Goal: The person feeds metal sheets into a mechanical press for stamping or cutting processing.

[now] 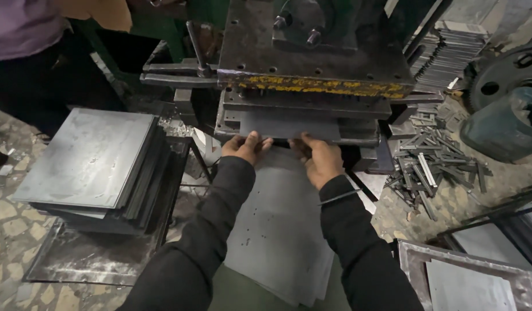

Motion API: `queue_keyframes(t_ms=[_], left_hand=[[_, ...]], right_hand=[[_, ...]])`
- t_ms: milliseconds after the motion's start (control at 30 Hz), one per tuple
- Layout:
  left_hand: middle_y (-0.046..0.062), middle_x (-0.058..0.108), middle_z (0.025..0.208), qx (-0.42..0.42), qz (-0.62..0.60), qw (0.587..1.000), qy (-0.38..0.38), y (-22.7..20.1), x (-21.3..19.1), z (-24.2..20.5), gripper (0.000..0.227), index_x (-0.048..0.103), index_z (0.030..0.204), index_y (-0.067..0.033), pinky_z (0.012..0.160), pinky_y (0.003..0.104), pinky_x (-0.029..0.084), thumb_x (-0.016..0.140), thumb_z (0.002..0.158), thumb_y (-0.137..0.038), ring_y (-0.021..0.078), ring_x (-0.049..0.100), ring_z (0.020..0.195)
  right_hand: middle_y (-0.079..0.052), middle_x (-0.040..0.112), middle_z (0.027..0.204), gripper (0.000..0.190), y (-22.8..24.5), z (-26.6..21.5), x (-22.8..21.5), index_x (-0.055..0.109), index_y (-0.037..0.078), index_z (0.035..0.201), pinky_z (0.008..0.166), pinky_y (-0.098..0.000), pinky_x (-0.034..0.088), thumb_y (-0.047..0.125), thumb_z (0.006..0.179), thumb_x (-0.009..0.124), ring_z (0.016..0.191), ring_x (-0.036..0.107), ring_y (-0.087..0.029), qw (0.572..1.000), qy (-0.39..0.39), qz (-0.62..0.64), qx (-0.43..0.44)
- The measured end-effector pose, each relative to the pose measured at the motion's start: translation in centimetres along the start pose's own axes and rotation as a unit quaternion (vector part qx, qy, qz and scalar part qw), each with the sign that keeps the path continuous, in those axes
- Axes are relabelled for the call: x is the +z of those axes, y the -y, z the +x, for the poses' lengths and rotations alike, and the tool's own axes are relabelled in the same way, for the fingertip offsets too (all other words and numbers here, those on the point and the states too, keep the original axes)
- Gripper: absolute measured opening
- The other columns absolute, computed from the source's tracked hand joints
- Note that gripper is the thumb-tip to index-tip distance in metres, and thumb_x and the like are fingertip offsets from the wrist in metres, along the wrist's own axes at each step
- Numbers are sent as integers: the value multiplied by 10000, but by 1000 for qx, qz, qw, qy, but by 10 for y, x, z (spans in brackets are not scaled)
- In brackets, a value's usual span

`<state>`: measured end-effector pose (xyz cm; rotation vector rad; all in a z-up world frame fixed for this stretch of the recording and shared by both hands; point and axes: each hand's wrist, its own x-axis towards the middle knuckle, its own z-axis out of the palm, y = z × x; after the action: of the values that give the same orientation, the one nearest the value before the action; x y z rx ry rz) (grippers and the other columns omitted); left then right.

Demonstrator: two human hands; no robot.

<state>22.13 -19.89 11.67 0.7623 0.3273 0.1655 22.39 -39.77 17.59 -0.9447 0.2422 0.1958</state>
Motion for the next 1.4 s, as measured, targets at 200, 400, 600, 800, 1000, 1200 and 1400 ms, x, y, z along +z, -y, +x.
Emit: queue_keyframes(t_ms=[200, 400, 600, 800, 1000, 1200, 1400], left_hand=[[308, 689, 1094, 23, -10, 1000, 4, 4, 8, -9, 526, 357, 1317, 199, 806, 422, 668, 650, 973, -70, 376, 746, 947], [234, 717, 1074, 126, 163, 979, 8, 0, 21, -34, 357, 578, 1156, 192, 814, 331, 600, 675, 1027, -126, 308, 745, 955], [199, 711, 1007, 96, 36, 994, 29, 8, 25, -28, 328, 573, 1068, 154, 779, 385, 625, 673, 971, -143, 309, 774, 902], [163, 772, 962, 32, 118, 991, 50, -4, 22, -39, 357, 642, 1088, 67, 776, 363, 646, 705, 948, -254, 259, 765, 881], [105, 743, 888, 21, 199, 980, 9, 1, 14, -38, 473, 691, 983, 17, 687, 341, 617, 755, 893, -444, 188, 750, 829], [101, 732, 831, 16, 212, 977, 10, -3, 15, -41, 493, 676, 923, -3, 671, 353, 660, 762, 863, -484, 189, 751, 770], [110, 718, 811, 17, 206, 978, 12, 0, 15, -37, 518, 672, 924, 18, 677, 366, 669, 763, 860, -488, 199, 738, 736]], right_hand=[[-131, 705, 1017, 51, 9, -11, 5, 662, 5, 980, 864, -415, 618, 49, 953, 666, 953, 722, -291, 1000, -7, -20, -8], [-140, 689, 1034, 72, 7, 4, -16, 658, -17, 1008, 865, -406, 618, 32, 955, 665, 958, 709, -288, 1000, 8, 11, -16], [-157, 702, 1016, 95, 13, 4, -22, 660, -44, 1010, 855, -405, 631, 33, 955, 675, 943, 719, -303, 1000, -8, 17, -2], [-127, 693, 1013, 79, 14, -2, -17, 658, -22, 996, 872, -398, 635, 31, 943, 680, 944, 720, -282, 1000, -6, 11, -9], [-132, 696, 1009, 86, 12, 1, -19, 659, -25, 988, 877, -387, 637, 57, 964, 672, 950, 721, -272, 1000, -4, -3, -14], [-120, 695, 1007, 73, 13, -6, -15, 654, -15, 993, 853, -386, 630, 45, 954, 669, 940, 723, -271, 1000, 1, -15, -25], [-128, 711, 991, 89, 10, -1, -21, 656, -14, 989, 837, -371, 627, 69, 964, 676, 920, 720, -259, 999, 6, -20, -29]])
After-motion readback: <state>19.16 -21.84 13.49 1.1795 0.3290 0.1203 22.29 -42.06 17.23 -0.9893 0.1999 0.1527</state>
